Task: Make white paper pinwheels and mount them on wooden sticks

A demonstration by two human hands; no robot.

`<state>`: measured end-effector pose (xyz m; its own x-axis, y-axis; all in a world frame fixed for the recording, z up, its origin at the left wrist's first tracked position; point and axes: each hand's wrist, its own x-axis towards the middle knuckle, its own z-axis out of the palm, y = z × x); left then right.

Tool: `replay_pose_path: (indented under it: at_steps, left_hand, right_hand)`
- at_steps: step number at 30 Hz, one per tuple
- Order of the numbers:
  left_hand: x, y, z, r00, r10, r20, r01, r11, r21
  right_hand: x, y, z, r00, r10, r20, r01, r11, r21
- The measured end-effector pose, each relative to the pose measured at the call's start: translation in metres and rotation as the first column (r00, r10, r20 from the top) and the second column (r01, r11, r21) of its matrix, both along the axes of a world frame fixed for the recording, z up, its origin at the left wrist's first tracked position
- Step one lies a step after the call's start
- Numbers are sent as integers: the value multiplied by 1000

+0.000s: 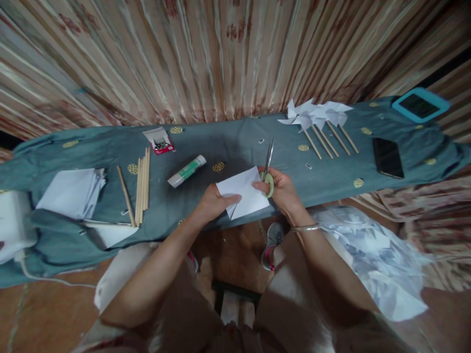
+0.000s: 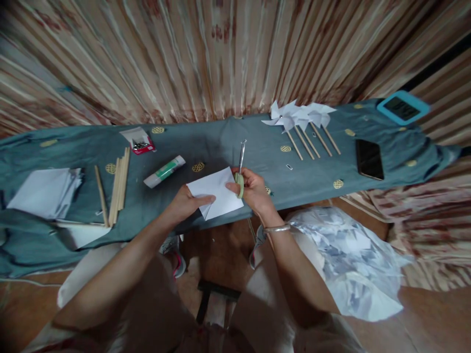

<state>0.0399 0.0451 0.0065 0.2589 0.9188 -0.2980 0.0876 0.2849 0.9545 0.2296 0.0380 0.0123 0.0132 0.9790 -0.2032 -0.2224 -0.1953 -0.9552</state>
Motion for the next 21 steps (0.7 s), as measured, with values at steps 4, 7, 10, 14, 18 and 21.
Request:
replay_pose_path:
  at_steps: [4,7,10,14,18,21]
  left_hand:
    - [-2,4,-3,999,-31,-19,31,1000,1]
    - [-2,6,-3,998,-36,-42,39,998,57]
    - [-2,6,0,998,0,-56,6,993,116]
    - [-5,6,7,999,42,30,-44,995,86]
    - [-4,5,11,978,167,125,-176,982,69]
    - [6,1,10,930,237,280,-247,969,3]
  right_hand:
    - [2,8,-1,992,-114,-49,114,993,-8]
    - [6,13,0,978,-191,-79,194,981,30]
    - [12,16,0,963,-253,-96,259,964,57]
    - [18,22,-3,920,-372,-122,382,922,68]
    - [17,28,-4,849,-483,-214,499,866,26]
    - [6,29,-5,818,-504,-277,517,855,-28]
